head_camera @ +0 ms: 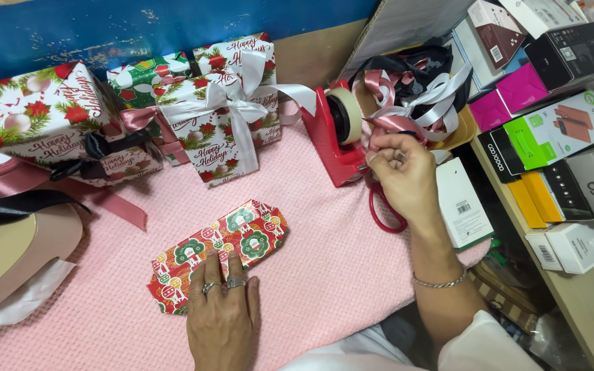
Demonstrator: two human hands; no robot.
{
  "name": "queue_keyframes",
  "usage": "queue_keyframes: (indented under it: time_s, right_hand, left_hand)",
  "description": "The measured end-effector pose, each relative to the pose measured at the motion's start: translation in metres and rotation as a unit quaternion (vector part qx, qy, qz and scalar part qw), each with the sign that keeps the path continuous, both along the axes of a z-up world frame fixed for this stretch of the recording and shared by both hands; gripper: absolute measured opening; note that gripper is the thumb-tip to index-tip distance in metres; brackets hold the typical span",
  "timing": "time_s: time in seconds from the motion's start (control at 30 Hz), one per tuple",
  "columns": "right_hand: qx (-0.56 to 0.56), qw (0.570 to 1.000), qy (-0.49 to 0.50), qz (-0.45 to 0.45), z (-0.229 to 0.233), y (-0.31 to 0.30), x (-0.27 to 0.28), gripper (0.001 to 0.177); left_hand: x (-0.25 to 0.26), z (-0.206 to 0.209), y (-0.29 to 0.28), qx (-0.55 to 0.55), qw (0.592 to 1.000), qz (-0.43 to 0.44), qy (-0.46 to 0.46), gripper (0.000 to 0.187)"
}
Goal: The person ties a white satin ribbon into a bow on a small wrapped gift box, then sets it aside with other finished presents. They then take a white product box, place it on festive wrapping paper, fold the paper around it, and secure the folds with tape from a desk dispenser, pressing the paper edges closed.
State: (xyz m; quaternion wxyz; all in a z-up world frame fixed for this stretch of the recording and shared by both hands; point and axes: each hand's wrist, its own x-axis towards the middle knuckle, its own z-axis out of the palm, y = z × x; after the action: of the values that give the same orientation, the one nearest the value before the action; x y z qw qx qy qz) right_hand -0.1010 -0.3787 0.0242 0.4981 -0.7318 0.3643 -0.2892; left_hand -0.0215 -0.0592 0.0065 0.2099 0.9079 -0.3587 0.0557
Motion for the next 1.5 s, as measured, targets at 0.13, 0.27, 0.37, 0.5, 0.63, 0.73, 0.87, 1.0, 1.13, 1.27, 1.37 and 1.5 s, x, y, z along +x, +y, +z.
queue_keyframes:
  time_s: [0.13,0.27,0.37,0.5,0.63,0.73,0.87,1.0,1.13,1.27,1.37,1.5]
  right_hand:
    - [-0.051,0.998,0.003,-0.023,-0.003,0.008,-0.005,0.022]
    - [-0.047,0.997,0.035,-0.049,-0.003,0.014,-0.005,0.02]
    - [-0.065,0.995,0.043,-0.062,-0.005,0.016,-0.007,0.02]
    - [0.033,0.994,-0.004,-0.107,-0.017,0.022,-0.017,0.013]
    - [0.214,0.972,-0.087,-0.051,-0.032,0.02,-0.023,0.022]
    - [0.267,0.957,-0.106,-0.041,-0.04,0.016,-0.023,0.017]
    - [0.282,0.947,-0.15,-0.025,-0.046,0.011,-0.019,0.011]
    - [0.271,0.948,-0.167,-0.02,-0.05,0.01,-0.021,0.012]
    - [0.189,0.972,-0.135,-0.032,-0.052,0.015,-0.016,0.011]
    - [0.089,0.992,-0.077,-0.047,-0.051,0.022,-0.015,0.01]
    - [0.036,0.998,-0.01,-0.045,-0.051,0.026,-0.016,0.01]
    - [0.063,0.995,-0.053,-0.048,-0.048,0.05,-0.021,0.011]
  left_hand:
    - [0.001,-0.002,0.0,0.008,1.0,-0.009,-0.009,0.049]
    - [0.001,-0.004,0.002,-0.004,1.0,-0.007,0.0,0.048]
    - [0.001,-0.005,0.002,0.001,1.0,-0.009,-0.004,0.048]
    - [0.001,-0.006,0.001,0.007,1.0,-0.01,-0.009,0.049]
    - [0.0,-0.006,0.002,0.005,1.0,0.0,0.002,0.049]
    - [0.0,-0.004,0.002,0.0,1.0,-0.006,0.004,0.049]
    - [0.0,-0.001,0.002,-0.002,1.0,-0.006,0.006,0.051]
    - [-0.001,0.0,0.001,-0.005,1.0,-0.006,0.012,0.051]
    - [0.0,0.002,0.001,0.022,1.0,-0.006,0.014,0.051]
    - [0.0,0.004,0.001,0.005,1.0,-0.014,0.018,0.051]
    - [0.0,0.005,0.003,-0.006,1.0,-0.016,0.021,0.051]
    - [0.001,0.007,0.003,-0.014,0.999,-0.023,0.019,0.053]
